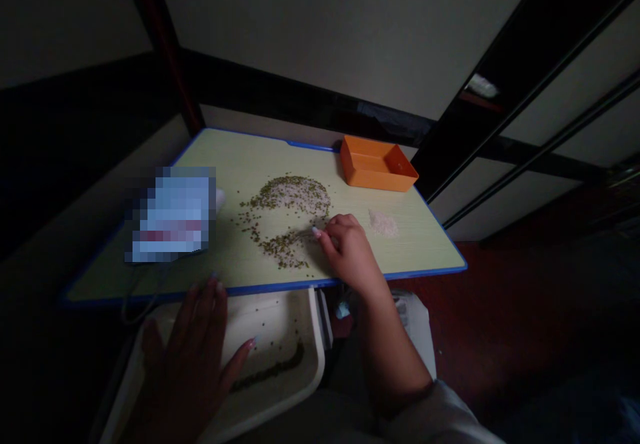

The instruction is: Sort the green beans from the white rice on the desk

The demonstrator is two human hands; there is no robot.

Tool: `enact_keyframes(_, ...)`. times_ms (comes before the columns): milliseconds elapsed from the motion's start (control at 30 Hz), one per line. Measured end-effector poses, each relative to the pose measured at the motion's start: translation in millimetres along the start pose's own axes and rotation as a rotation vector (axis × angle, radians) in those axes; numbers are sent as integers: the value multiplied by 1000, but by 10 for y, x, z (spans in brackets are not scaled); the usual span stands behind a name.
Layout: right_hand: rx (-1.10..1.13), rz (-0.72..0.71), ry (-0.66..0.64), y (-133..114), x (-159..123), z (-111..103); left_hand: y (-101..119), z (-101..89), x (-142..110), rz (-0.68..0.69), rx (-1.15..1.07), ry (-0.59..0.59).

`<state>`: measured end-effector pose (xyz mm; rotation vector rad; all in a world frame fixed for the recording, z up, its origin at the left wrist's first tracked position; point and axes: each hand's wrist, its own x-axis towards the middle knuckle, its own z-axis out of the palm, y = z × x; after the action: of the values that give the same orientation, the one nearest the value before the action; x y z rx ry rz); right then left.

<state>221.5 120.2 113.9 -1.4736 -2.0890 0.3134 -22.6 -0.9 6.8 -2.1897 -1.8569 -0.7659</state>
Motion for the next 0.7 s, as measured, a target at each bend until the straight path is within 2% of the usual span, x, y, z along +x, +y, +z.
enact_keyframes(200,54,-108,-62,242,-134,-242,22,-23,21,-4,-31,-1)
enact_keyframes(333,26,-98,-98,345,-208,-284,35,-39,42,-6,-45,0)
enact_keyframes(467,26,-81,-125,311,-212,-238,33,-34,43,-8,-37,4)
enact_keyframes(700,58,-94,-143,101,-206,-88,40,-38,42,8,-18,13)
